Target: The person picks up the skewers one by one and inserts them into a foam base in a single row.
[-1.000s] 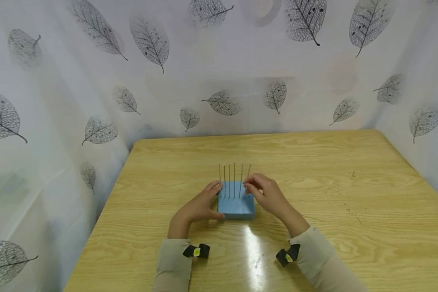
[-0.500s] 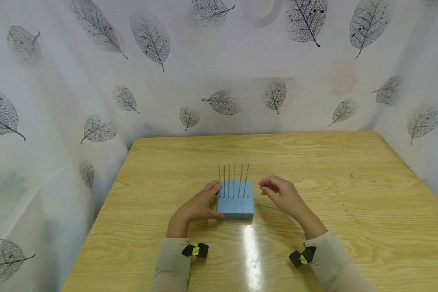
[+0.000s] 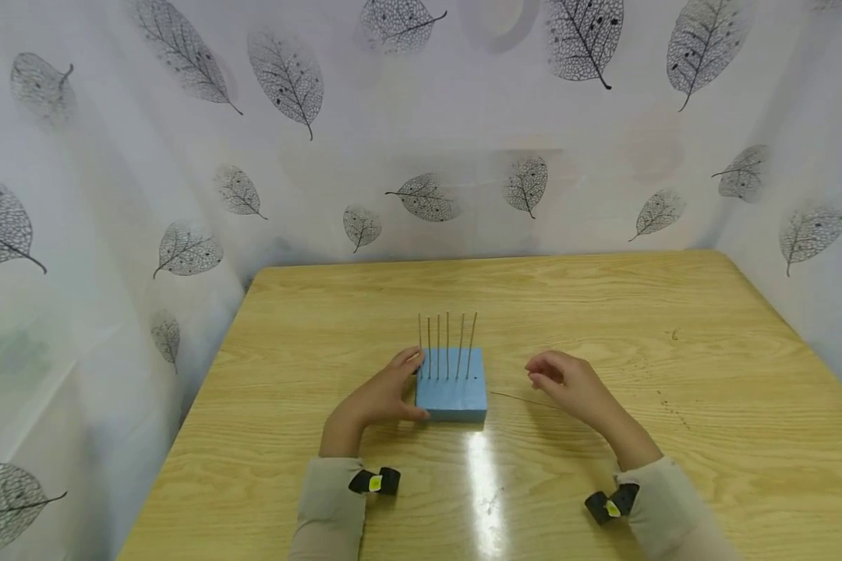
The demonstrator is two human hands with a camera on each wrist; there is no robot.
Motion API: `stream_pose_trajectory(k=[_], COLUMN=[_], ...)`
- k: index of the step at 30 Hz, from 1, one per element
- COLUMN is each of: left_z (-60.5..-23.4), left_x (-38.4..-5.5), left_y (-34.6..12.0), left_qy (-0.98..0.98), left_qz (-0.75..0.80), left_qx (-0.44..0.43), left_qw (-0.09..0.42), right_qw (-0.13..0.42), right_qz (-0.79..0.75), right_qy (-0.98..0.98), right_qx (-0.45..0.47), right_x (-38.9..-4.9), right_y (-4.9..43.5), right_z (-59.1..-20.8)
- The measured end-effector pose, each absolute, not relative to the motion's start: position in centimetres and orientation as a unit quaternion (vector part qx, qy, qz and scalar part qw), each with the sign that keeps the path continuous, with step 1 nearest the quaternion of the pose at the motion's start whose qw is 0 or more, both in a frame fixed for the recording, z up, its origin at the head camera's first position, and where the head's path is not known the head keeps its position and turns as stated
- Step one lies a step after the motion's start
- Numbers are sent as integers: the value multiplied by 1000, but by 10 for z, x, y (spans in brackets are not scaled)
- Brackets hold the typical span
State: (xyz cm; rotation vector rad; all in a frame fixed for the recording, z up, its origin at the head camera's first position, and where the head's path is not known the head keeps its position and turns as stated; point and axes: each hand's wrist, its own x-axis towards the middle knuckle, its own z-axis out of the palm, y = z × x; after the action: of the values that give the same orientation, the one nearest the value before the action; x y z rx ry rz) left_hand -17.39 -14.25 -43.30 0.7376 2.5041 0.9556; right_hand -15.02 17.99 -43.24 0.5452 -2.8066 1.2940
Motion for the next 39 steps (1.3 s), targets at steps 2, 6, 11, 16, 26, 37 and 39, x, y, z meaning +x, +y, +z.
stream_pose_trajectory(k=[2, 6, 11, 16, 26, 37, 39], left_z=[-433, -433, -433, -434, -435, -433, -434], left_x=[-174, -174, -175, -175, -174, -173, -173], left_y=[-143, -143, -143, -142, -143, -143, -143], left_qy=[886, 886, 884, 885, 880, 878, 878], left_qz=[339, 340, 343, 343, 354, 362, 363], left_qx=[262, 260, 259, 258, 258, 250, 251], left_qw=[179, 179, 181, 182, 182, 188, 187], right_qw=[-2, -1, -6, -19, -34, -77, -81], right_qz=[411, 410, 408, 407, 342, 314, 315], right_qy=[-896, -897, -900, -901, -926, -929, -927], right_qx=[170, 162, 154, 149, 155, 180, 185], right_x=[-149, -148, -146, -144, -144, -145, -145], right_y=[184, 191, 196, 199, 207, 210, 210], right_z=[-433, -434, -434, -433, -437, -443, -443])
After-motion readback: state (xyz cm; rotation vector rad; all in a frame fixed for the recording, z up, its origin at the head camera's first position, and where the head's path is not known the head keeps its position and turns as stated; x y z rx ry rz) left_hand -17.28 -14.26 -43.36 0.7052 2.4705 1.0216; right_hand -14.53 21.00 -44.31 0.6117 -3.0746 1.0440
